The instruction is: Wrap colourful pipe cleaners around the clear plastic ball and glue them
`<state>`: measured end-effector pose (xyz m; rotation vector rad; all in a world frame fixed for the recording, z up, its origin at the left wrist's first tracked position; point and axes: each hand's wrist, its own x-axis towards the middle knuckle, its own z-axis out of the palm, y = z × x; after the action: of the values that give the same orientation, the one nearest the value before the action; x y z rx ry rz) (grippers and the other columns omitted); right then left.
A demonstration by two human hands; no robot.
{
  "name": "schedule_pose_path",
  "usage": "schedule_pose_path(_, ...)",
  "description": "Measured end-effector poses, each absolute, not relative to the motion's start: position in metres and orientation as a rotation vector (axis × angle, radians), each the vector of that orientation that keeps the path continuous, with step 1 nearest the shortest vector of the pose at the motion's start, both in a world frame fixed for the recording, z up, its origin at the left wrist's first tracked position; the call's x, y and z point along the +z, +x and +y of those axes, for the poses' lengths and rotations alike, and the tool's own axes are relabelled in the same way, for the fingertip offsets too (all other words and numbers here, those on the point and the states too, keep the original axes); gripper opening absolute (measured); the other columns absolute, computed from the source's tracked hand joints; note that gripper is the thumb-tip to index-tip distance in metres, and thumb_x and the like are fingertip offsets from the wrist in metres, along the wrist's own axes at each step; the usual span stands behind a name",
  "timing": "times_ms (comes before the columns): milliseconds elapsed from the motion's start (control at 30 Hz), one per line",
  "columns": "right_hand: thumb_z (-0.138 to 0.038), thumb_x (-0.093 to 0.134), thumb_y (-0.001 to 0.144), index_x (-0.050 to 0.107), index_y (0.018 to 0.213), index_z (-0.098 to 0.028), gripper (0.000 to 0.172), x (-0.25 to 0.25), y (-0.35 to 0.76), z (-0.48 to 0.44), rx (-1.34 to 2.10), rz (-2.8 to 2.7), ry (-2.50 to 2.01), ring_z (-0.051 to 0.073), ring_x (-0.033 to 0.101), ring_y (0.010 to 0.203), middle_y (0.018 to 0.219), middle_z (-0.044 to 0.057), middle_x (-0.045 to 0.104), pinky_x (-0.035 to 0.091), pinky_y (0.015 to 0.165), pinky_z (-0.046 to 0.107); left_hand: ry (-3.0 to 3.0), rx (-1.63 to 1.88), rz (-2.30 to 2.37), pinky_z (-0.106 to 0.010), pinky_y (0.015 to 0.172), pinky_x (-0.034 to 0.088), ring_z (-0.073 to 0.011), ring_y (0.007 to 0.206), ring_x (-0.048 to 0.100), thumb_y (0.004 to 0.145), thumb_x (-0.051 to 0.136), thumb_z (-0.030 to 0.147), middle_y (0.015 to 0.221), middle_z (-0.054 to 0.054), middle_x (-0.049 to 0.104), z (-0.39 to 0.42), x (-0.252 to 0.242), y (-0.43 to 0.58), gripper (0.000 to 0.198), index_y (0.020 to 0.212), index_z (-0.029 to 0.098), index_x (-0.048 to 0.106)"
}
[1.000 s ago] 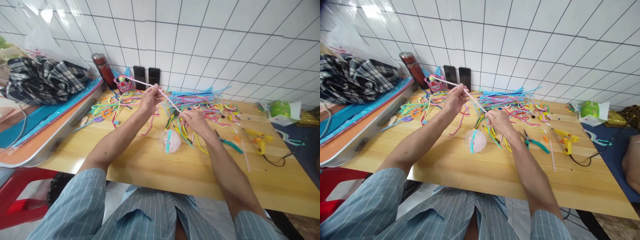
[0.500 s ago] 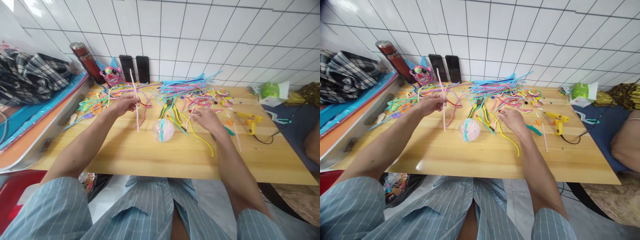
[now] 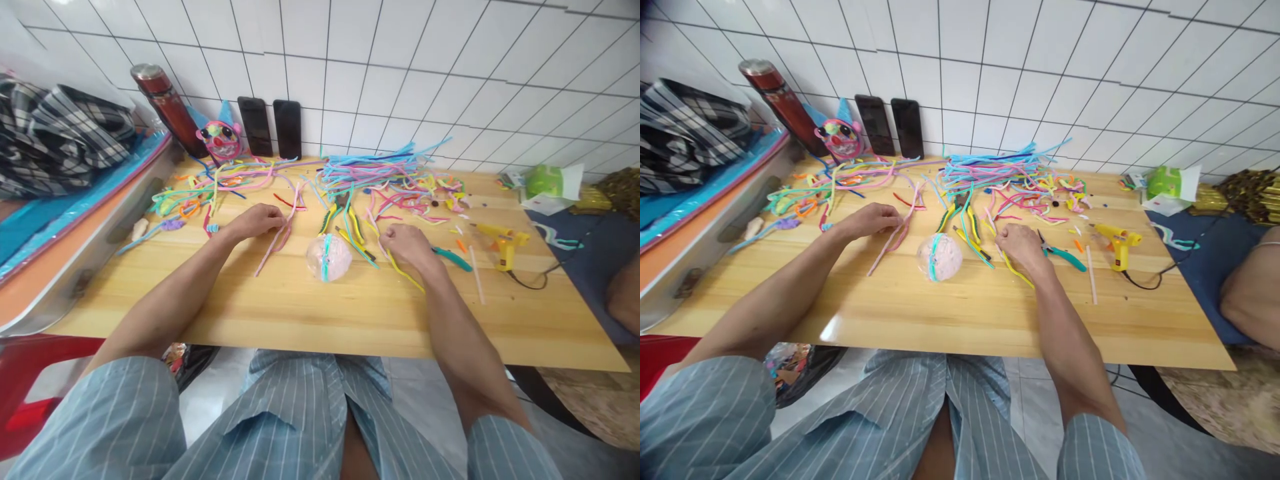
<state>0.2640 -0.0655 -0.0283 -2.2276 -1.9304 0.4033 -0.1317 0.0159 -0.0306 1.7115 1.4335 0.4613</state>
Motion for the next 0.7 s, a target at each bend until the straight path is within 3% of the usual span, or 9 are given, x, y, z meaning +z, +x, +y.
schedule_pose_path(200, -0.031, 0.061, 0.094, 0.068, 0.079, -0.025, 0.017, 0.014, 0.279, -0.075, 0.549, -1.724, -2.066, 0.019, 0.059, 0.064, 0.072, 0.004, 0.072, 0.042, 0.063, 0.034, 1.771, 0.456, 1.487, -0.028, 0.057, 0.034, -0.0142, 0.055, 0.052, 0.079, 0.079, 0.025, 0.058, 0.000, 0.065, 0.018, -0.033, -0.135, 0.014, 0.066, 0.021, 0.076)
schedule_pose_path(367, -0.042, 0.078, 0.089, 0.063, 0.080, -0.027, 0.023, 0.032, 0.276, -0.078, 0.902, -1.366, -1.628, 0.012, 0.037, 0.047, 0.060, -0.002, 0.061, 0.027, 0.047, 0.031, 1.796, 0.490, 1.493, -0.028, 0.058, 0.035, -0.0152, 0.057, 0.053, 0.084, 0.075, 0.033, 0.061, -0.001, 0.067, 0.016, -0.035, -0.134, 0.020, 0.067, 0.021, 0.075)
schedule_pose_path(567, -0.054, 0.095, 0.078, 0.061, 0.076, -0.027, 0.043, 0.040, 0.254, -0.060, 1.126, -1.275, -1.405, 0.010, 0.042, 0.045, 0.057, -0.004, 0.058, 0.028, 0.042, 0.027, 1.827, 0.567, 1.540, -0.028, 0.061, 0.037, -0.0165, 0.063, 0.057, 0.076, 0.080, 0.033, 0.066, -0.001, 0.071, 0.012, -0.039, -0.127, 0.017, 0.068, 0.020, 0.073)
schedule_pose_path(700, -0.049, 0.097, 0.076, 0.063, 0.076, -0.026, 0.041, 0.049, 0.235, -0.043, 1.180, -1.268, -1.274, 0.008, 0.042, 0.042, 0.057, -0.006, 0.059, 0.033, 0.039, 0.024, 1.811, 0.637, 1.609, -0.028, 0.063, 0.039, -0.0162, 0.066, 0.058, 0.084, 0.072, 0.033, 0.071, 0.000, 0.071, 0.016, -0.036, -0.133, 0.014, 0.078, 0.019, 0.072)
